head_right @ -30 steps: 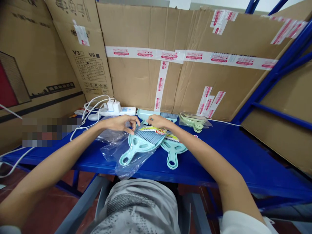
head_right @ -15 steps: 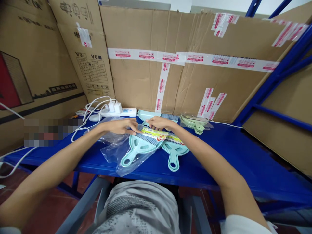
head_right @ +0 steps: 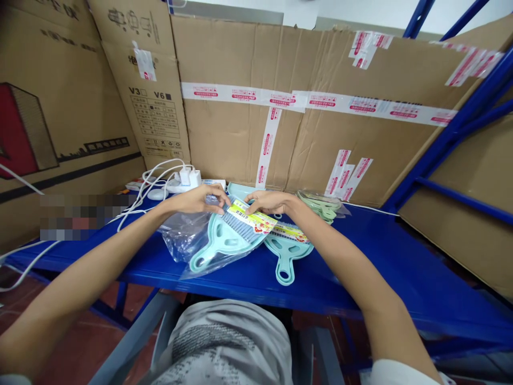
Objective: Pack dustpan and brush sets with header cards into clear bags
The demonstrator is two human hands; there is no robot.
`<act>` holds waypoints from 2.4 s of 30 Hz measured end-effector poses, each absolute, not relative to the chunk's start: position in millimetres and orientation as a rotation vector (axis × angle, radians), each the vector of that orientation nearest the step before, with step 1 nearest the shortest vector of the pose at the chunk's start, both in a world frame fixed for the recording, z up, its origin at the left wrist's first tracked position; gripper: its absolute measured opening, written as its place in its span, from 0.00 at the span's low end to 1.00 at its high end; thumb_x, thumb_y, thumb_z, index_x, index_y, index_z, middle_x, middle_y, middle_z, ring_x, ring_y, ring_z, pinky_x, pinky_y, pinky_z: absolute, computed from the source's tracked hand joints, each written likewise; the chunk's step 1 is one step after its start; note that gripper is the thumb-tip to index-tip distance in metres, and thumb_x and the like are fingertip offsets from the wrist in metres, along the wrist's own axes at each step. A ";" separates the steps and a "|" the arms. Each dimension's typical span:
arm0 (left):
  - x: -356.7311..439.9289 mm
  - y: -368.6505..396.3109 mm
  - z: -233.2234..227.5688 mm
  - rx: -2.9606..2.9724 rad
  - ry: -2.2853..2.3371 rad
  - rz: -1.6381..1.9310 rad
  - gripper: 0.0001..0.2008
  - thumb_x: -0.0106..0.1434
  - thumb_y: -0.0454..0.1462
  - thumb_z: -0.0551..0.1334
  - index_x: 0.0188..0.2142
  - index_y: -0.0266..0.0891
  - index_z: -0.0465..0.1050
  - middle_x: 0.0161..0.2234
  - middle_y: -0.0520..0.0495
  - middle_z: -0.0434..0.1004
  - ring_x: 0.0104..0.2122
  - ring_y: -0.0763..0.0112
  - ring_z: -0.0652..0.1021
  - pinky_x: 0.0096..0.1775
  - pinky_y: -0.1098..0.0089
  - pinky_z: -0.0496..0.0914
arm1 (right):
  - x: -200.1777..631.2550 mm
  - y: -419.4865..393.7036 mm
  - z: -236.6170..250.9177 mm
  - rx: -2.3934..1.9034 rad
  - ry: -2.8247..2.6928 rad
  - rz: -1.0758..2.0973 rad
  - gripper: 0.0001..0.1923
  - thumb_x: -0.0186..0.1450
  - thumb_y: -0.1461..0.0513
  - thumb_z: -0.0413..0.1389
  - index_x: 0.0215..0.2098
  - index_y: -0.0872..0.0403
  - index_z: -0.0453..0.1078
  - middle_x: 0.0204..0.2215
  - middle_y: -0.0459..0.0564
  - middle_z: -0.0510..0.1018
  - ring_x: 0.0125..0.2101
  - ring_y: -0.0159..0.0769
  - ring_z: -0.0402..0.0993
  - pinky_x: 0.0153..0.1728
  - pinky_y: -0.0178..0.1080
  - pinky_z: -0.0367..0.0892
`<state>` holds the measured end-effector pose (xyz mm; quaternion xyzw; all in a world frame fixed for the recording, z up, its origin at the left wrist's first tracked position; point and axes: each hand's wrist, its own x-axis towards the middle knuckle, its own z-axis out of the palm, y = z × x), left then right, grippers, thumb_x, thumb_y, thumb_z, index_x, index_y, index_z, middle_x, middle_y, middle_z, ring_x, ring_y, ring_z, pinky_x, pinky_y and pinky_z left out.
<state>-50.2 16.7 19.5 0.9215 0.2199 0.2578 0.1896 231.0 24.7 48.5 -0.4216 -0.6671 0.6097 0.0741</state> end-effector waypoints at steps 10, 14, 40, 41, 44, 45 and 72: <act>-63.4 24.7 17.2 2.129 0.997 0.875 0.37 0.68 0.52 0.67 0.67 0.33 0.61 0.52 0.30 0.77 0.41 0.58 0.83 0.34 0.66 0.75 | 215.9 5.2 56.1 -1.033 -1.919 1.462 0.36 0.65 0.66 0.63 0.66 0.45 0.55 0.36 0.46 0.82 0.32 0.38 0.81 0.31 0.38 0.77; -64.4 23.5 18.9 1.907 0.899 0.836 0.36 0.64 0.47 0.72 0.65 0.36 0.64 0.53 0.32 0.78 0.44 0.57 0.83 0.37 0.65 0.77 | 212.1 -0.7 61.2 -0.979 -2.105 1.128 0.19 0.70 0.62 0.57 0.58 0.49 0.69 0.41 0.50 0.81 0.37 0.37 0.79 0.38 0.39 0.75; -52.8 18.6 21.5 1.480 0.838 0.928 0.20 0.56 0.39 0.79 0.45 0.31 0.83 0.41 0.37 0.86 0.35 0.65 0.84 0.37 0.68 0.78 | 231.7 5.1 82.5 -0.958 -2.099 0.468 0.22 0.60 0.64 0.66 0.53 0.53 0.78 0.48 0.55 0.82 0.42 0.44 0.80 0.41 0.46 0.78; -52.4 18.6 21.3 1.470 0.844 0.925 0.20 0.56 0.39 0.78 0.46 0.32 0.84 0.41 0.37 0.86 0.35 0.65 0.84 0.37 0.68 0.78 | 232.2 3.4 84.6 -0.946 -2.066 0.423 0.20 0.60 0.62 0.66 0.52 0.54 0.79 0.47 0.56 0.83 0.42 0.44 0.80 0.41 0.46 0.78; -51.9 18.7 21.0 1.449 0.849 0.910 0.21 0.57 0.39 0.78 0.49 0.32 0.84 0.41 0.38 0.87 0.35 0.65 0.84 0.38 0.68 0.78 | 230.8 -3.8 88.3 -0.914 -2.070 0.457 0.24 0.62 0.59 0.67 0.55 0.56 0.80 0.43 0.55 0.83 0.38 0.42 0.79 0.37 0.44 0.75; -51.8 18.6 21.1 1.442 0.845 0.902 0.21 0.57 0.39 0.78 0.49 0.32 0.84 0.42 0.37 0.87 0.35 0.65 0.84 0.38 0.68 0.78 | 229.3 -6.0 88.1 -0.924 -2.122 0.479 0.24 0.61 0.58 0.67 0.55 0.57 0.81 0.41 0.55 0.83 0.37 0.41 0.78 0.37 0.43 0.74; -52.8 24.7 14.5 1.430 0.790 0.985 0.17 0.59 0.43 0.78 0.41 0.32 0.84 0.34 0.42 0.84 0.29 0.71 0.81 0.32 0.71 0.74 | 230.2 6.5 70.4 -0.979 -2.383 0.866 0.26 0.61 0.57 0.68 0.56 0.51 0.73 0.35 0.47 0.74 0.30 0.33 0.69 0.32 0.39 0.65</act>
